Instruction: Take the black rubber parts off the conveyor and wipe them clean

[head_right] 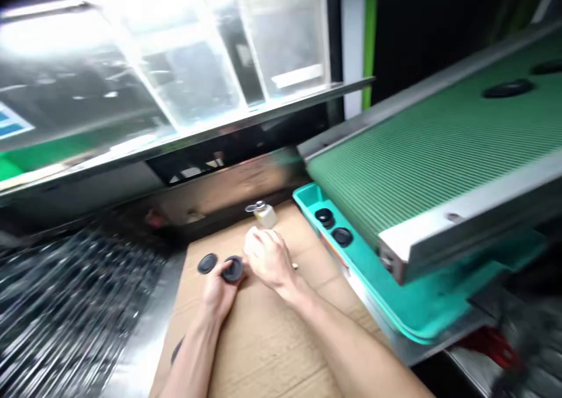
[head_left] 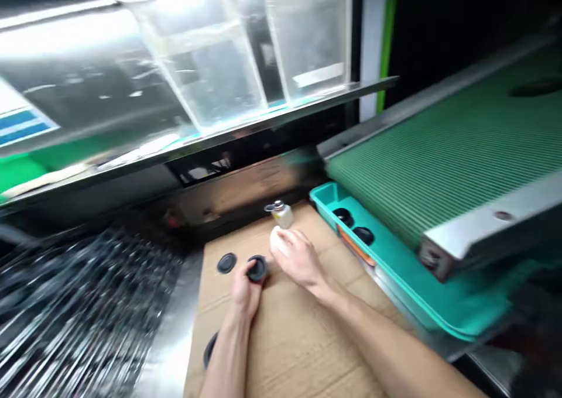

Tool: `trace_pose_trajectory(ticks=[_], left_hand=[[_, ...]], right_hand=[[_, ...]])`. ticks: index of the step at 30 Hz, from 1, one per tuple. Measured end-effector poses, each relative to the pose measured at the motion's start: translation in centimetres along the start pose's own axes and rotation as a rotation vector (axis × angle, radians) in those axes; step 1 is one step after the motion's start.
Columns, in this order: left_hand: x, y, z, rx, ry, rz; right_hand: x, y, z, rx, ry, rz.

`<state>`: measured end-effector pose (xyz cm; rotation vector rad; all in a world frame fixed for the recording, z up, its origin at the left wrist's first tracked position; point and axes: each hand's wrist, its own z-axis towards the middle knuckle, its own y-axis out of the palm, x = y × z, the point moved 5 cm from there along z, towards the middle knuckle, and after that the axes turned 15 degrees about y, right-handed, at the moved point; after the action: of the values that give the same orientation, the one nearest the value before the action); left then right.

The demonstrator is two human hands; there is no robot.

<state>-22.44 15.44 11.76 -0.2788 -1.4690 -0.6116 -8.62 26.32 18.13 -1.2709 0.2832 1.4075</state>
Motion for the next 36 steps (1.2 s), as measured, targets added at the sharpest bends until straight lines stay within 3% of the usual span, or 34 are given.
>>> trace_pose_trajectory(ticks=[2, 4, 8, 13, 17, 20, 24, 27, 31, 34, 36], left_hand=[[-0.1, 0.2, -0.5, -0.003, -0.090, -0.312], [0.5, 0.8, -1.3, -0.060, -0.151, -0.546], [1.2, 1.4, -2.2, -0.164, -0.217, -0.758], [0.2, 0.7, -2.1, -0.118, -0.349, -0.761], [0.1, 0.1, -2.1, -0.061, -0.344, -0.680], [0.1, 0.0, -2.1, -0.037, -0.364, -0.676], [-0.1, 0.1, -1.9, 0.000, -0.301, -0.669], [-0.6, 0.5, -2.0, -0.031, -0.338, -0.676], [-1.1, 0.2, -1.8, -0.023, -0.339, -0.635], [-1.3, 0.2, -1.8, -0.045, -0.407, -0.647], [-1.3, 0.0, -1.6, -0.024, -0.372, -0.631]], right_hand=[[-1.0, 1.4, -1.4, -0.037, -0.063, 0.094], [-1.7, 3.1, -2.7, -0.103, -0.127, 0.035], [-1.6, 5.4, -4.2, -0.058, -0.098, -0.205], [-1.9, 7.0, -5.3, -0.175, -0.234, -0.376], [-1.9, 6.8, -5.1, -0.134, -0.203, -0.406], [-2.3, 7.3, -5.6, -0.180, -0.268, -0.403], [-2.0, 7.3, -5.4, -0.136, -0.200, -0.427], [-1.9, 7.6, -5.2, -0.170, -0.234, -0.455], [-1.3, 7.4, -5.0, -0.153, -0.141, -0.513], [-2.0, 7.6, -6.0, -0.201, -0.258, -0.479], [-2.0, 7.6, -6.2, -0.181, -0.219, -0.470]])
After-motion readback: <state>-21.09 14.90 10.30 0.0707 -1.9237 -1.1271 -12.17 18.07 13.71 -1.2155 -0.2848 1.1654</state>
